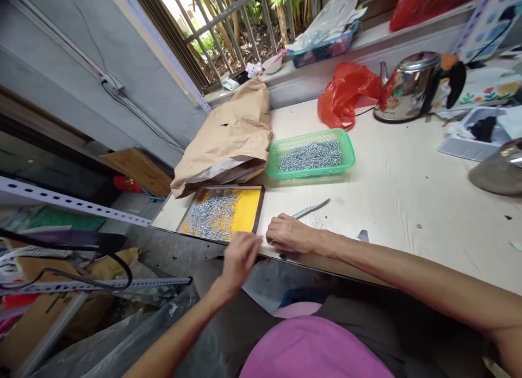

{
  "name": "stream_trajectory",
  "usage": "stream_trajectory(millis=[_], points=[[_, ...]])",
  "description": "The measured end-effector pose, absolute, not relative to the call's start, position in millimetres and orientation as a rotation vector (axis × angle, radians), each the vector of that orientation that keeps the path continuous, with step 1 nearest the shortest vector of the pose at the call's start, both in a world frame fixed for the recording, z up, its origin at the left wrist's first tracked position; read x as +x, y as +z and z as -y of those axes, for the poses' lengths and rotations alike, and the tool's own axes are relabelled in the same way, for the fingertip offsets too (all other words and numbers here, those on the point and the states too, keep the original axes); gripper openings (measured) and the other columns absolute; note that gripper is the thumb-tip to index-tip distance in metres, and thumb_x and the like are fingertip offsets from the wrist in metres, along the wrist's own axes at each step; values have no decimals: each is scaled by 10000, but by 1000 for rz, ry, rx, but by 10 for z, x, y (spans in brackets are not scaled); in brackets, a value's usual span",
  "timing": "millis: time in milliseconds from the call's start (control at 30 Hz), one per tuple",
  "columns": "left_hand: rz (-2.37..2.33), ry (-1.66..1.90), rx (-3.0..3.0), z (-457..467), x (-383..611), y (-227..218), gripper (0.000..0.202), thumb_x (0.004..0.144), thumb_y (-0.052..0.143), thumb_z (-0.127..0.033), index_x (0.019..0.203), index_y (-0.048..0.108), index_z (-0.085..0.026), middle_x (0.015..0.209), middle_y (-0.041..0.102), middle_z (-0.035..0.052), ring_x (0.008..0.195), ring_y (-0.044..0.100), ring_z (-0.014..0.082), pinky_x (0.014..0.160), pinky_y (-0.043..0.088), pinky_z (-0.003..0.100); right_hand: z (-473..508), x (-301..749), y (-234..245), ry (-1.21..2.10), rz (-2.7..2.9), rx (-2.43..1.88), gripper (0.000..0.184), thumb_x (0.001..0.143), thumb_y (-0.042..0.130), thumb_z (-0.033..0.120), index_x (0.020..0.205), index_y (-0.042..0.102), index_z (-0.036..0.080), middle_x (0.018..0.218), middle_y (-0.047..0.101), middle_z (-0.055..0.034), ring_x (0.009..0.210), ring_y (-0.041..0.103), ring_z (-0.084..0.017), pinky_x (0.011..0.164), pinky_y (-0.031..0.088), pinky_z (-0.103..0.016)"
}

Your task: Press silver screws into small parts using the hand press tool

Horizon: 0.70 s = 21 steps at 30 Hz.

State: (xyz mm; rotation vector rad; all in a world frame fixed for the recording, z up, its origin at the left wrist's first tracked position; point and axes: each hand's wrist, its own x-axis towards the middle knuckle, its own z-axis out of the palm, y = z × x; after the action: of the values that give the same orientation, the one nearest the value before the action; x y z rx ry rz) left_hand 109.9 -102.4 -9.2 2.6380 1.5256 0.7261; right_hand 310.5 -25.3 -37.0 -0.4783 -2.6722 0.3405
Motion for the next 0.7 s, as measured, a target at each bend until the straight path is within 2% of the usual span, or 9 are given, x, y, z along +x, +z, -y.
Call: stream_trajectory(millis=[67,133,267,367,533,633,700], points=[[-1926,692,2469,693,775,-21,208,946,489,-230,934,687,-168,892,669,90,866,578,215,794,475,340,149,3173,-206,339,2481,-623,201,934,443,176,921,643,168,856,652,-65,843,534,-184,788,398,-334],[-2112,611,2362,369,550,12,223,938,492,-241,949,704,-171,909,667,98,911,566,238,822,464,352,-36,3305,25,282,2311,-808,222,931,425,176,919,647,165,866,657,-81,847,547,-198,795,424,-348],[-2180,369,2371,-105,436,-13,278,936,465,-270,944,728,-178,925,663,111,949,547,263,820,455,363,-470,3691,384,25,2117,-1233,231,932,442,212,958,666,163,924,655,-117,909,564,-255,825,434,-406],[-2177,174,2422,-326,497,-75,294,926,443,-239,916,728,-166,962,658,129,976,536,275,801,450,362,-529,3931,386,-76,2131,-1399,241,927,480,245,1054,658,142,1017,633,-144,957,564,-284,819,442,-415],[-2166,-89,2380,-573,515,-127,264,891,449,-190,863,706,-140,1029,657,160,1041,528,292,789,442,356,112,4034,39,308,2289,-1280,266,975,441,305,1065,643,157,1016,632,-108,898,606,-218,778,485,-340],[-2138,-4,2377,-613,533,-57,230,862,466,-162,836,694,-136,1016,664,165,1038,541,285,816,436,351,573,4004,-163,585,2364,-1261,260,984,432,317,1028,651,185,981,642,-89,867,619,-195,778,488,-320],[-2088,176,2306,-534,628,29,193,844,496,-178,835,686,-147,967,678,136,974,572,256,802,440,332,769,3987,-267,683,2396,-1305,241,973,463,326,1031,653,189,984,640,-93,874,618,-201,771,488,-325]])
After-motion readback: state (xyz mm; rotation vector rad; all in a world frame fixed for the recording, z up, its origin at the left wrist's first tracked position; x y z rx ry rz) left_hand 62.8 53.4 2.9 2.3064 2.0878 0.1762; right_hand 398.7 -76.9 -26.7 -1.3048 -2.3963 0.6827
